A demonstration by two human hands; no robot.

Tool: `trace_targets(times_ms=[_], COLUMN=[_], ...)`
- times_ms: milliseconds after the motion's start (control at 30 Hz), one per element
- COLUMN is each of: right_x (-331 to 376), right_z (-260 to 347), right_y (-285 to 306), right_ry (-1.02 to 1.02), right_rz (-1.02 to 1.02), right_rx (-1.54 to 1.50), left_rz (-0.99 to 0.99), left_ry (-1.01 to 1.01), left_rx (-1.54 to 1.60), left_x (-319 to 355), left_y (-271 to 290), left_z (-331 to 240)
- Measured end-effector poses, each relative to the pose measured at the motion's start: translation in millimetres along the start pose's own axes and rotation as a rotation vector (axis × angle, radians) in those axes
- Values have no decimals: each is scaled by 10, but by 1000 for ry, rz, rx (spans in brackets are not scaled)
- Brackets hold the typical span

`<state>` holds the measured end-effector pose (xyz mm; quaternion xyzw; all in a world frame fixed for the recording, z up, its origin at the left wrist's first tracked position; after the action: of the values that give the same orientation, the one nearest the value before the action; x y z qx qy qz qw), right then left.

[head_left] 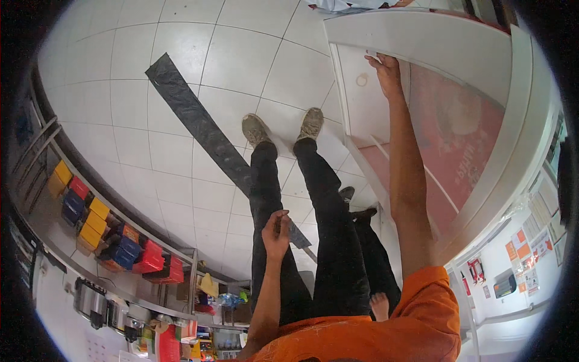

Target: The person assembles a promotional stand by connecting several flexible black rods into a central plastic hub and then positions a plastic tray on a nearby cooler.

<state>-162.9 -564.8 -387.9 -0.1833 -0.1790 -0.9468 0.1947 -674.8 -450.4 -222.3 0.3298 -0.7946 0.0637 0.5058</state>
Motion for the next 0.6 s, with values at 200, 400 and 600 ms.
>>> trace_targets(times_ms=[200,400,600], right_x=[-16,-24,57], right_z=[-81,-72,122], right_y=[98,129,-3], right_ry=[38,108,85], right_rz=[-67,-117,-116], right_rx=[64,41,-116], left_rz=[2,-6,-5], left_ry=[-36,-30,-40], left_rx=[2,-52,-69], left_x=[1,6,4], left_y=[-37,-45,-29], left_z=[-73,-89,-73])
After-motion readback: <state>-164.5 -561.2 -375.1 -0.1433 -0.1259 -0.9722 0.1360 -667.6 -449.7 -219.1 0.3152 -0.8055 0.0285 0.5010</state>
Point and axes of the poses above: each hand's wrist, its own x-axis away from the middle knuckle, its own y-axis out of the back of the hand, z = x × y, the point moved 7 cm from there along -x, towards the middle knuckle, and after that the axes turned 6 degrees about -z, right-handed, at the moved point
